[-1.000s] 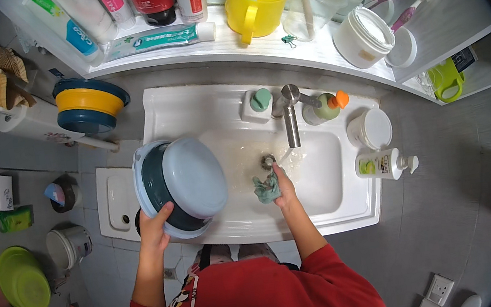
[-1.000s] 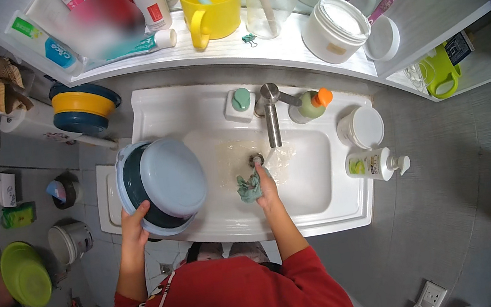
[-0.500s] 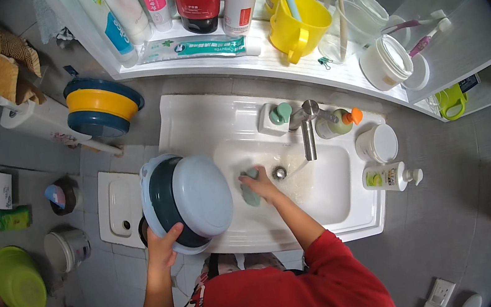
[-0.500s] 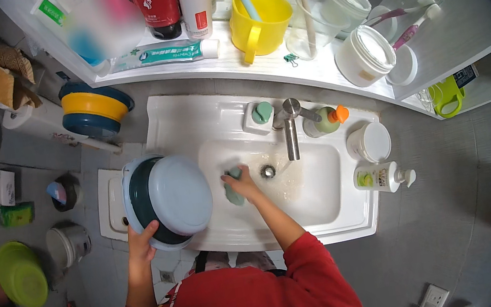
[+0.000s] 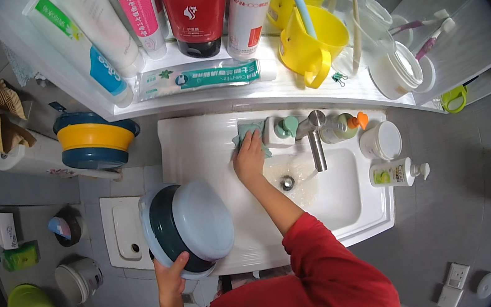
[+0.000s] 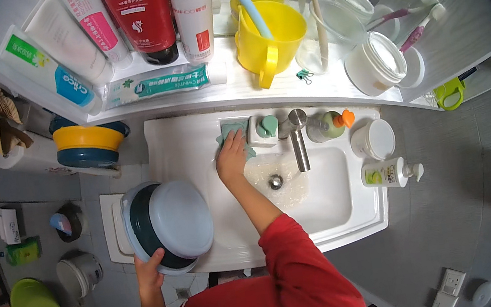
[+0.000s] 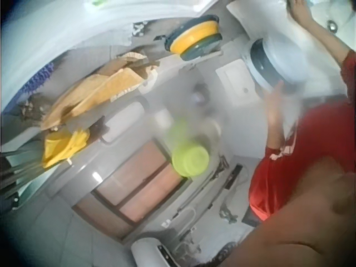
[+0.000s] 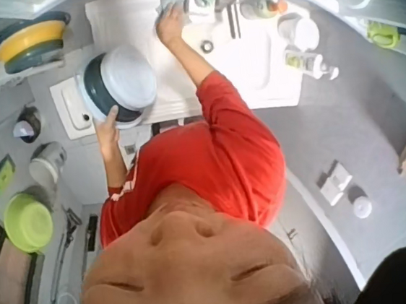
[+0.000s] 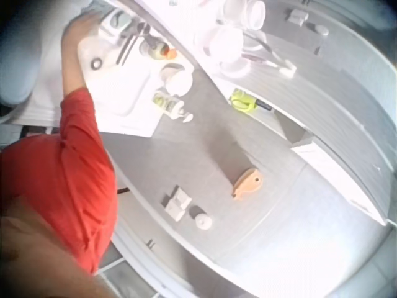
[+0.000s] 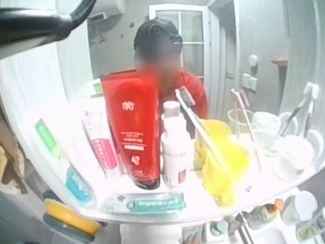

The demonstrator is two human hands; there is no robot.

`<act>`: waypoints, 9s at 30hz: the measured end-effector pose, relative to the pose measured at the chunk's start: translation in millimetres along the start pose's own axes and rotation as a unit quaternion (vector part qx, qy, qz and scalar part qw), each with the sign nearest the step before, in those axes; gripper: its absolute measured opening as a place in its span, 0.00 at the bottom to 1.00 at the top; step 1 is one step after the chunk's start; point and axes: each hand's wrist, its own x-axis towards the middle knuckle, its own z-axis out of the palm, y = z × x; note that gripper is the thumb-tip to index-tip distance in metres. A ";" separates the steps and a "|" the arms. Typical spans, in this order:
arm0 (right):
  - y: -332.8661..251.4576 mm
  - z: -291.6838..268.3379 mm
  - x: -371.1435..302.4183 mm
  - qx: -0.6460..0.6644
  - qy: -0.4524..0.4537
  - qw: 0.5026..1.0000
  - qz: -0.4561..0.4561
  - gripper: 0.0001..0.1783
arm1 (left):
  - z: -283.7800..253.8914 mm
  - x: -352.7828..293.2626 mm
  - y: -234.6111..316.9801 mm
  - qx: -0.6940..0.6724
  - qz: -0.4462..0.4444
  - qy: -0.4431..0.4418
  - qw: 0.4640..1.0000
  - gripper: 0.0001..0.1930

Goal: The person cleans a bathroom sink area. They rinse a black ring, scrub a beige bucket with a brush, and wipe the sink basin and countertop with a cloth. They also rinse a collapsible basin and a cloth under the tap.

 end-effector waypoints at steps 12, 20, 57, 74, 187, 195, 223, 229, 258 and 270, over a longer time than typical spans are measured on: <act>-11.0 -41.1 -35.1 0.126 -0.116 0.985 0.013 0.19 | 1.2 16.1 9.3 0.007 -0.008 -0.017 1.000 0.32; 1.2 6.5 -8.5 -0.012 -0.071 0.995 -0.063 0.20 | 6.9 18.9 22.3 -0.004 0.000 -0.007 1.000 0.32; -106.4 7.1 1.5 0.268 0.031 0.953 -0.134 0.24 | -33.2 -4.7 27.7 -0.064 0.052 0.045 0.996 0.34; -30.2 -21.8 5.1 0.065 0.056 0.992 -0.089 0.25 | -41.0 -10.8 28.9 -0.078 0.051 0.034 0.995 0.32; 148.3 -60.6 -153.2 0.460 -0.305 0.775 0.309 0.16 | 250.6 59.0 -97.6 0.534 0.451 -0.386 0.602 0.28; 209.7 -104.8 -142.5 0.449 -0.288 0.782 0.321 0.21 | 295.7 82.0 -147.1 0.603 0.525 -0.341 0.494 0.29; 200.9 -113.2 -154.7 0.344 -0.338 0.841 0.244 0.30 | 243.1 212.2 -154.0 0.496 0.355 -0.142 0.780 0.43; 189.9 -156.9 -133.7 0.424 -0.354 0.763 0.336 0.27 | 229.2 170.1 -160.0 0.423 0.392 -0.176 0.798 0.43; 56.9 -308.1 -10.1 0.237 -0.355 0.809 -0.406 0.18 | 184.4 16.2 -75.9 0.329 0.069 -0.510 0.792 0.44; 89.2 -297.9 -19.3 0.341 -0.290 0.865 -0.226 0.17 | 170.9 30.8 -54.3 0.279 0.103 -0.401 0.866 0.38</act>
